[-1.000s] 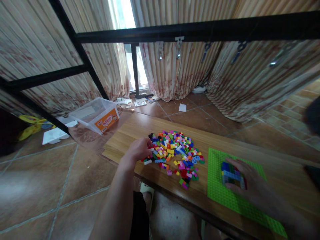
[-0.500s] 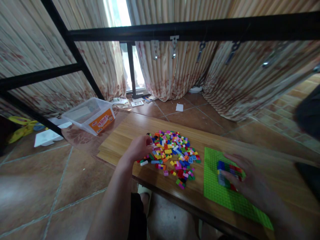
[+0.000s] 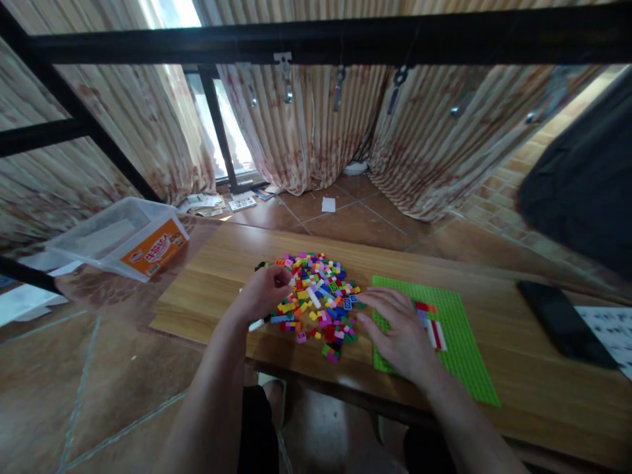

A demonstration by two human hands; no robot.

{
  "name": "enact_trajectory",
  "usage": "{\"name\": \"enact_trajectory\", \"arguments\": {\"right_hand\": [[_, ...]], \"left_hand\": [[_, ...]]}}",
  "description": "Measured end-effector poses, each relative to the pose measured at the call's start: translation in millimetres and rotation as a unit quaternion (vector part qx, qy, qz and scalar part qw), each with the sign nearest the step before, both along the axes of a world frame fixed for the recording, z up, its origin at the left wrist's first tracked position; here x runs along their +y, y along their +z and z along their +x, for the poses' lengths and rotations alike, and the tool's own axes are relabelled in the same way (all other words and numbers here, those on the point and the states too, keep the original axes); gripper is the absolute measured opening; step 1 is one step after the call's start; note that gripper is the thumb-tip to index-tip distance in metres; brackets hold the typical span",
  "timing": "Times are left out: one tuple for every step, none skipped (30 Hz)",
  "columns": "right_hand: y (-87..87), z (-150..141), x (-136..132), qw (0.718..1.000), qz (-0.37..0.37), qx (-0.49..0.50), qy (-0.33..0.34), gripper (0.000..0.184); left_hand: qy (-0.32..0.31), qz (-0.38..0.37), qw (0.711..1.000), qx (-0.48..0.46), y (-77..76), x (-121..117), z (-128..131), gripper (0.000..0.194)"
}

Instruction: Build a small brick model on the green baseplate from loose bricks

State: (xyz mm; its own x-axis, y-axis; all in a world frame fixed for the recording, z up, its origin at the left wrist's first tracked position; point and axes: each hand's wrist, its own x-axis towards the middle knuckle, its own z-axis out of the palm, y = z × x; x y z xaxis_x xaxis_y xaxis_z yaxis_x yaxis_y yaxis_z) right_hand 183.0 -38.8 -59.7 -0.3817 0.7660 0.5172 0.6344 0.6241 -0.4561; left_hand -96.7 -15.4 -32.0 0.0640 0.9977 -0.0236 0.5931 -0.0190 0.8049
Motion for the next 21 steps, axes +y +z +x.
{"name": "enact_trajectory", "arguments": {"right_hand": [[-0.5, -4.9, -0.2, 1.0, -0.002, -0.001, 0.01, 0.023], [-1.2, -8.4, -0.1, 1.0, -0.004, -0.003, 0.018, 0.023], [-1.8, -10.6, 0.2, 1.0, -0.007, -0.004, 0.024, 0.023], [-2.3, -11.9, 0.7, 1.0, -0.008, -0.004, 0.028, 0.023], [-2.8, -12.5, 1.2, 0.999, -0.01, -0.004, 0.03, 0.023], [-3.1, -12.7, 1.7, 0.999, -0.011, -0.004, 0.031, 0.023], [-3.4, -12.6, 2.1, 0.999, -0.013, -0.004, 0.03, 0.023], [-3.8, -12.6, 2.4, 0.999, -0.015, -0.005, 0.029, 0.023], [-4.3, -12.5, 2.7, 0.999, -0.018, -0.006, 0.027, 0.023], [-5.0, -12.6, 2.8, 0.999, -0.02, -0.008, 0.026, 0.023], [-5.8, -12.8, 2.9, 0.999, -0.023, -0.01, 0.025, 0.023], [-6.7, -13.1, 3.0, 0.999, -0.025, -0.012, 0.025, 0.023], [-7.7, -13.4, 3.1, 0.999, -0.027, -0.014, 0.025, 0.023], [-8.5, -13.6, 3.2, 0.999, -0.027, -0.016, 0.025, 0.023], [-9.1, -13.9, 3.3, 0.999, -0.028, -0.017, 0.025, 0.022], [-9.5, -13.9, 3.3, 0.999, -0.028, -0.018, 0.024, 0.022], [-9.7, -13.9, 3.4, 0.999, -0.028, -0.019, 0.023, 0.022], [-9.7, -13.7, 3.5, 0.999, -0.027, -0.019, 0.023, 0.022], [-9.7, -13.5, 3.6, 0.999, -0.026, -0.019, 0.023, 0.022], [-9.6, -13.1, 3.7, 0.999, -0.024, -0.018, 0.024, 0.022], [-9.7, -12.8, 3.8, 0.999, -0.021, -0.017, 0.026, 0.021]], "left_hand": [[-0.006, 0.001, 1.0, -0.002, -0.4, 0.4, 1.3, 0.012], [-0.011, 0.003, 1.0, -0.004, -0.5, 0.6, 2.2, 0.012], [-0.017, 0.003, 1.0, -0.005, -0.6, 0.6, 2.8, 0.013], [-0.024, 0.004, 1.0, -0.004, -0.5, 0.6, 3.5, 0.013], [-0.032, 0.004, 0.999, 0.0, -0.5, 0.7, 4.2, 0.014], [-0.042, 0.006, 0.999, 0.004, -0.7, 0.9, 5.2, 0.014], [-0.056, 0.006, 0.998, 0.009, -1.1, 1.2, 6.5, 0.014], [-0.073, 0.006, 0.997, 0.015, -1.8, 1.7, 8.1, 0.016], [-0.088, 0.007, 0.996, 0.022, -2.8, 2.3, 10.0, 0.017], [-0.099, 0.01, 0.995, 0.031, -4.0, 2.8, 12.1, 0.018], [-0.108, 0.014, 0.993, 0.041, -5.4, 3.2, 14.2, 0.018], [-0.116, 0.018, 0.992, 0.054, -6.7, 3.5, 16.3, 0.017], [-0.122, 0.021, 0.99, 0.068, -7.9, 3.5, 18.2, 0.017], [-0.125, 0.021, 0.988, 0.084, -8.9, 3.2, 19.8, 0.016], [-0.127, 0.019, 0.987, 0.101, -9.5, 2.8, 21.2, 0.017], [-0.126, 0.017, 0.985, 0.119, -9.9, 2.4, 22.6, 0.018], [-0.123, 0.016, 0.983, 0.137, -10.1, 2.0, 24.0, 0.02], [-0.116, 0.021, 0.981, 0.153, -10.2, 1.8, 25.6, 0.022], [-0.107, 0.031, 0.979, 0.169, -10.4, 1.9, 27.7, 0.024], [-0.096, 0.043, 0.978, 0.183, -10.7, 2.2, 30.4, 0.026], [-0.085, 0.054, 0.975, 0.196, -11.4, 2.9, 33.8, 0.028]]}}
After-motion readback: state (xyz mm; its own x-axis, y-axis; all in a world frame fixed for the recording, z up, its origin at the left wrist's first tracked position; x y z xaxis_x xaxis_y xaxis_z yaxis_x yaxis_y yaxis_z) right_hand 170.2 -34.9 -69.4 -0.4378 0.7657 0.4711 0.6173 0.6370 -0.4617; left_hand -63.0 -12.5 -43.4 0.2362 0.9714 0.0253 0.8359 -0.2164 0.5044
